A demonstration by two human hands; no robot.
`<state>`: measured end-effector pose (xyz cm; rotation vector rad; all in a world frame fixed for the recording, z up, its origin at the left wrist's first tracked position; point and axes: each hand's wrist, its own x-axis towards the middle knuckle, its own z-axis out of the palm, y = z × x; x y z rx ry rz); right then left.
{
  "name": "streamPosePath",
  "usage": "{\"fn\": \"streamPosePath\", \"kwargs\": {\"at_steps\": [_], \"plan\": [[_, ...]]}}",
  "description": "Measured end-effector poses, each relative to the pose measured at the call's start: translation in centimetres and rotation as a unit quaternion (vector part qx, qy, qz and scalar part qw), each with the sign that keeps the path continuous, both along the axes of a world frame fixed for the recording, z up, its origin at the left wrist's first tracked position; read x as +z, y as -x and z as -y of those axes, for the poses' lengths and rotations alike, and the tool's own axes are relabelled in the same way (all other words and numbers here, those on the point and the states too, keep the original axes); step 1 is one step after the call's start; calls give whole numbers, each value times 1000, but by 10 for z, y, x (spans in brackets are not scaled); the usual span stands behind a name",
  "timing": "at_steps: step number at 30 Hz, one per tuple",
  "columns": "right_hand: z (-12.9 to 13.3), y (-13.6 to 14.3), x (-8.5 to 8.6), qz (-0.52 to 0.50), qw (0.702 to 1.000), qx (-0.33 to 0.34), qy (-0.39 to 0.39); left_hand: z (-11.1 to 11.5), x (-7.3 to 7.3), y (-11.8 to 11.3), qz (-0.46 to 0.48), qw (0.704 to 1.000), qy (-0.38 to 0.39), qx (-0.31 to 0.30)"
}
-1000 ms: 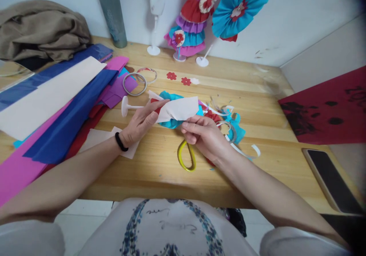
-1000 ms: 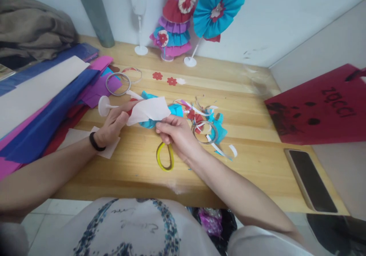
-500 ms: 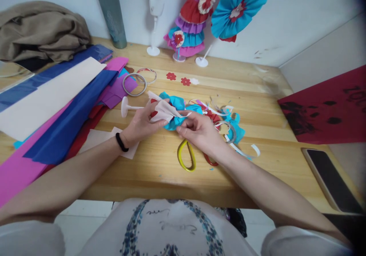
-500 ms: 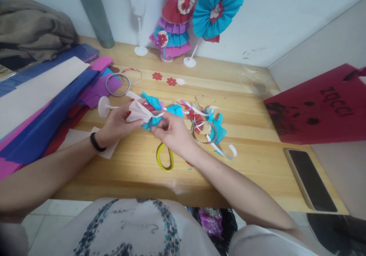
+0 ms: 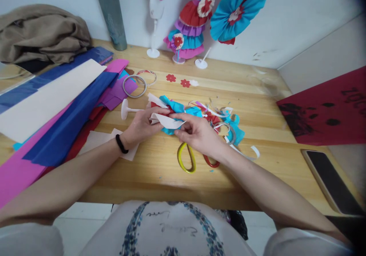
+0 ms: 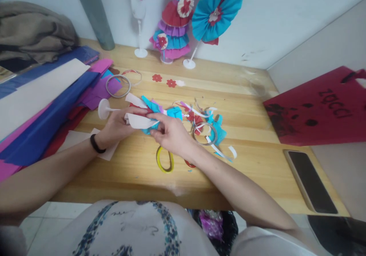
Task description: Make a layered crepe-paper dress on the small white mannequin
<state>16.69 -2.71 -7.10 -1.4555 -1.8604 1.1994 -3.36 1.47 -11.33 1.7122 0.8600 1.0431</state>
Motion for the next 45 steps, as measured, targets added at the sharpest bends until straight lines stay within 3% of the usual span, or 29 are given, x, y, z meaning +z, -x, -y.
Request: {"fn": "streamPosePath", "kwargs": {"at_steps": [7,14,28,34,41,45], "plan": [[-6,-3,3,66,996,34,-47,-1,0,-1,22,999,31,9],[-5,-4,7,237,960,32,-144,-1,-1,0,4,1000,14,-2],[-7,-2,2,217,951,-21,-220,1,-1,1,-26,1000,-11,-7],[-12,-3,1,193,940,-28,-278,6,-2,-4,-53,998,-11,34],[-18,0,12,190,942,-25,-277,15,9,-13,-15,995,33,91],[-28,-1,13,162,934,-7,-317,21,16,-13,10,989,98,111]]}}
